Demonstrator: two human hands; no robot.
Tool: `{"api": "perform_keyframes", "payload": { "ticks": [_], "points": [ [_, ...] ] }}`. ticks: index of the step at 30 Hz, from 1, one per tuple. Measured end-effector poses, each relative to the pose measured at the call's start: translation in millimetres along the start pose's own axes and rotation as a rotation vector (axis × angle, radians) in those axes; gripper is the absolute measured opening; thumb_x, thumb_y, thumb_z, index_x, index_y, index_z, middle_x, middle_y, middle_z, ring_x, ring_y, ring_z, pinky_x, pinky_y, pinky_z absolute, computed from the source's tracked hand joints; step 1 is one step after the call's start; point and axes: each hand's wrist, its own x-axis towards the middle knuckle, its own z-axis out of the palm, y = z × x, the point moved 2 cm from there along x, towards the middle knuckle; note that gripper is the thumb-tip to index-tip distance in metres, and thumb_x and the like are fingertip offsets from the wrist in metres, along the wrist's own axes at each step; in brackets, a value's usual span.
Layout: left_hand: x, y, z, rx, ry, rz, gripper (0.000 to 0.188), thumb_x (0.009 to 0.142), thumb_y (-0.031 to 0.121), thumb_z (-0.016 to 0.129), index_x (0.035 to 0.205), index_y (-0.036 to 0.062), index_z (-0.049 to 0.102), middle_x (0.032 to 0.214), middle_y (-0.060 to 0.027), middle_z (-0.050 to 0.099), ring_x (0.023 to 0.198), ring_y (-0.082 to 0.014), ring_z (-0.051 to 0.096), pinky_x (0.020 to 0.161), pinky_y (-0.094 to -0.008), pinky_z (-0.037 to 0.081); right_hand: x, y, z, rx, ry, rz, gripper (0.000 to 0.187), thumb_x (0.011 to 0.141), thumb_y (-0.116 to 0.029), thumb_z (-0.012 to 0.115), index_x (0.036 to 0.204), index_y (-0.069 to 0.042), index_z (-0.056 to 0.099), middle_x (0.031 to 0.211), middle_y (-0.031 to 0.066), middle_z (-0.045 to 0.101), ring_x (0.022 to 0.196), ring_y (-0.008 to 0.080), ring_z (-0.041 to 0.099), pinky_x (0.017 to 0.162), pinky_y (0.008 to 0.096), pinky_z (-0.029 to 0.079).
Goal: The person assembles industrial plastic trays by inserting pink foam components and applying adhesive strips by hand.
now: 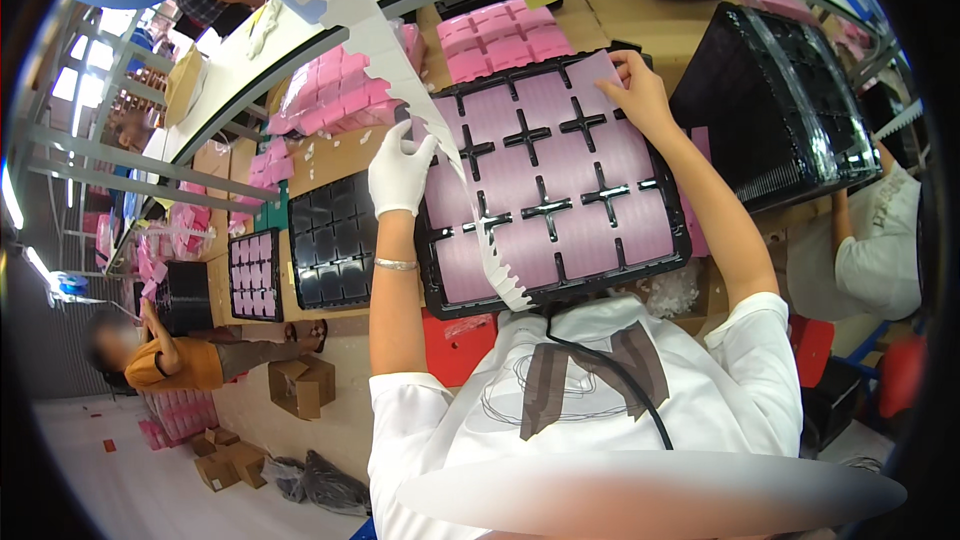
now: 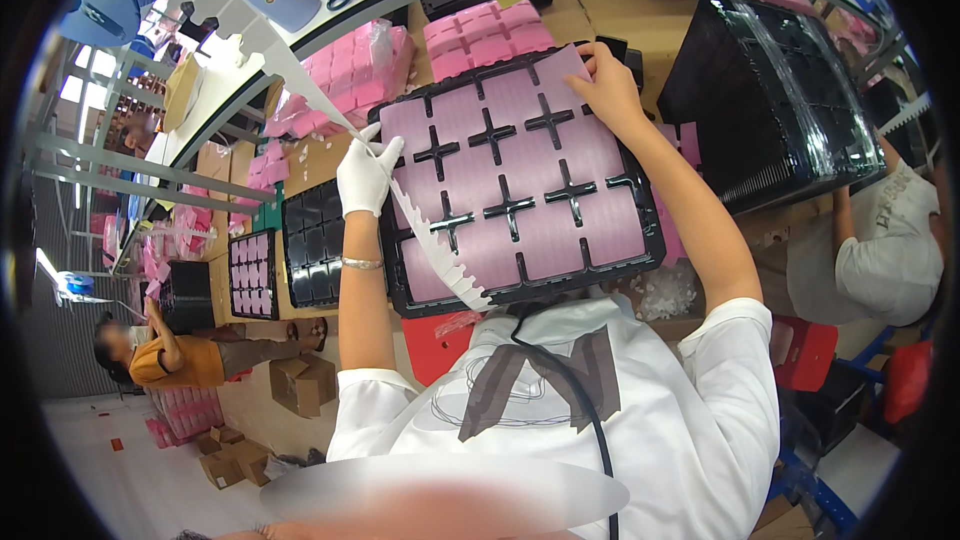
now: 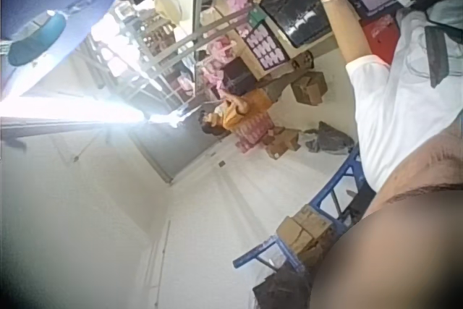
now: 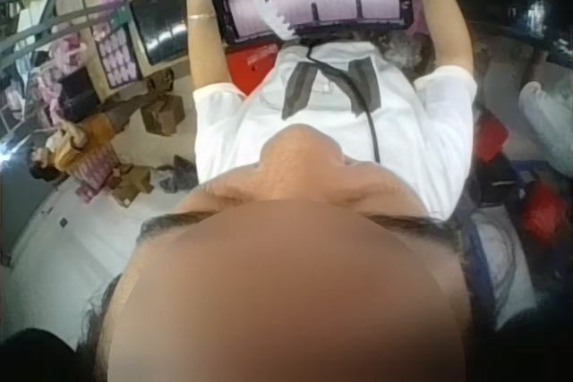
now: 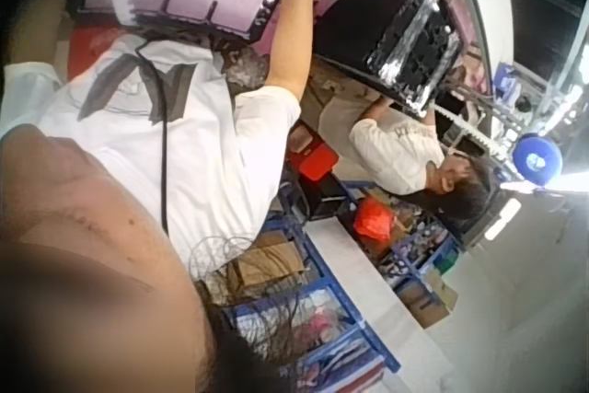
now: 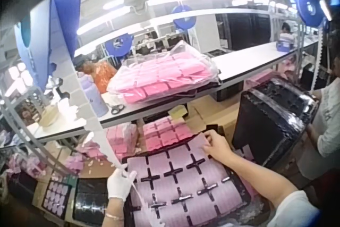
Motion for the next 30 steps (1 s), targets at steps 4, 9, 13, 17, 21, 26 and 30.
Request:
{"api": "perform_keyframes", "payload": {
  "ticks": [4,9,13,17,21,26,30],
  "points": [
    [-1.1,-6.8,4.5,0.010,0.004,0.010,0.053,0.081,0.032,0.077,0.126,0.0075,0.063,0.086,-0.0085,0.073,0.082,-0.0229,0.071,0.079,-0.0349,0.054,-1.5,0.1,0.2,-0.013,0.018,-0.013,0.044,0.079,-0.013,0.079,0.118,-0.004,0.060,0.075,0.0022,0.061,0.065,0.0103,0.055,0.064,0.0266,0.049],
    [3.1,-8.2,9.1,-0.294,0.079,-0.026,0.055,0.081,0.029,0.079,0.129,0.0065,0.062,0.086,-0.0089,0.073,0.078,-0.0192,0.069,0.078,-0.0319,0.053,-0.3,-2.5,2.8,-0.048,0.015,-0.047,0.045,0.079,-0.013,0.079,0.119,-0.004,0.060,0.073,0.0018,0.060,0.064,0.0102,0.054,0.063,0.0265,0.048],
    [16.1,-3.4,7.0,-0.216,0.015,-0.018,0.057,0.081,0.032,0.079,0.129,0.0063,0.062,0.088,-0.0099,0.073,0.080,-0.0209,0.069,0.081,-0.0334,0.053,0.2,-0.6,2.7,0.027,0.022,-0.053,0.046,0.079,-0.013,0.079,0.120,-0.005,0.059,0.072,0.0021,0.060,0.063,0.0101,0.054,0.062,0.0263,0.048],
    [13.6,-14.6,11.9,0.038,-0.025,-0.003,0.064,0.078,0.035,0.079,0.131,0.0063,0.058,0.096,-0.0128,0.072,0.091,-0.0298,0.069,0.089,-0.0422,0.052,-2.5,-0.1,3.2,-0.033,0.000,-0.042,0.047,0.079,-0.012,0.079,0.120,-0.004,0.059,0.080,0.0042,0.062,0.069,0.0125,0.056,0.067,0.0279,0.049],
    [9.4,-4.0,7.0,0.373,0.439,0.261,0.055,0.081,0.029,0.076,0.125,0.0058,0.055,0.113,-0.0197,0.063,0.093,-0.0370,0.064,0.085,-0.0463,0.051,-9.2,-18.2,-0.7,-0.272,0.224,-0.289,0.052,0.079,-0.011,0.076,0.127,-0.003,0.055,0.107,0.0128,0.061,0.094,0.0278,0.058,0.087,0.0390,0.047],
    [-5.1,28.4,-2.4,0.162,0.114,0.698,0.035,0.087,0.019,0.064,0.116,0.0020,0.057,0.118,-0.0190,0.063,0.106,-0.0374,0.062,0.091,-0.0470,0.048,-23.2,-25.8,-4.7,-0.308,0.081,-0.497,0.048,0.088,-0.014,0.066,0.133,-0.004,0.052,0.134,0.0161,0.054,0.121,0.0321,0.054,0.108,0.0471,0.036],
    [-6.0,7.4,27.0,0.448,-0.061,0.761,0.046,0.092,0.035,0.058,0.124,0.0024,0.058,0.137,-0.0214,0.056,0.132,-0.0318,0.049,0.112,-0.0534,0.030,-35.6,-20.4,8.6,-0.618,-0.161,-0.620,0.045,0.099,-0.031,0.050,0.137,-0.006,0.054,0.143,0.0107,0.053,0.134,0.0214,0.049,0.120,0.0506,0.019]
  ]
}}
